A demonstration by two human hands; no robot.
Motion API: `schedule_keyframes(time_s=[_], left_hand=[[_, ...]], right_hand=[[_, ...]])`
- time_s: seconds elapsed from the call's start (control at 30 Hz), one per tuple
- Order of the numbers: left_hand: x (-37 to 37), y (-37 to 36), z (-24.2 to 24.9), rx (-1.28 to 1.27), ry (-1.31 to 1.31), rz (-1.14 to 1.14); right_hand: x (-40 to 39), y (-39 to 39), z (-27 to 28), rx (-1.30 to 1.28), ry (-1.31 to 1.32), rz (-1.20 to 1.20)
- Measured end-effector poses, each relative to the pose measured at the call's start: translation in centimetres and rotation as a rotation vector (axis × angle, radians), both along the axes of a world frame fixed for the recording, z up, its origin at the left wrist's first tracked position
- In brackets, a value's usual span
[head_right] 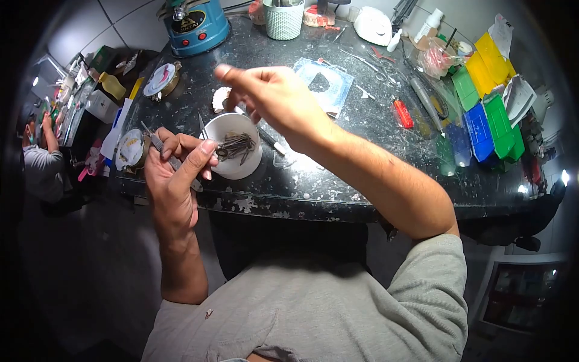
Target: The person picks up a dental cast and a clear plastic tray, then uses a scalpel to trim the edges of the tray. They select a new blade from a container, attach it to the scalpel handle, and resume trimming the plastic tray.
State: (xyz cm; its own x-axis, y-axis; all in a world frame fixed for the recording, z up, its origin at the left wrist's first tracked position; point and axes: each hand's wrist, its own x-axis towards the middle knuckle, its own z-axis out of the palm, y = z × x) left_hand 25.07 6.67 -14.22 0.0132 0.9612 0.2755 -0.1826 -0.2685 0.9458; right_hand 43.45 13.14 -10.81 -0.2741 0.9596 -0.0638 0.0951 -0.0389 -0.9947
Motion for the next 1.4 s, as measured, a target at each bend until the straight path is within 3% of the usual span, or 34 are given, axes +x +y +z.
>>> schedule_keyframes(time_s=[0.03,0.13,0.17,0.33,0.53,0.67,0.87,1.07,1.4], left_hand=[[-0.1,0.1,-0.1,-0.001,-0.027,-0.025],[0.4,-0.1,0.4,-0.075,-0.113,-0.013],[0.5,-0.1,0.4,-0.083,-0.129,-0.026],[-0.1,-0.1,0.7,-0.160,-0.169,-0.081],[0.2,-0.4,1.1,-0.206,-0.095,-0.120],[-0.3,-0.9,1.9,-0.301,-0.164,-0.291],[-0.2,-1.1,1.6,-0.230,-0.235,-0.339],[0.7,-1.2,1.8,-0.244,-0.188,-0.256],[0.8,-1.0,1.5,-0.248,-0.154,-0.319]], right_hand=[[-0.5,0.0,-0.7,0.004,0.142,0.062],[-1.0,-1.5,-0.6,0.061,0.187,0.198],[-1.0,-1.5,-0.7,0.034,0.300,0.198],[-1.0,-0.2,0.3,0.116,0.380,0.154],[-3.2,-0.5,2.0,0.182,0.402,0.197],[-3.7,-0.6,2.5,0.151,0.234,0.182],[-3.7,-0.5,2.1,0.173,0.180,0.153],[-3.7,-0.5,1.4,0.256,0.181,0.125],[-2.7,-1.0,1.3,0.234,0.199,0.128]])
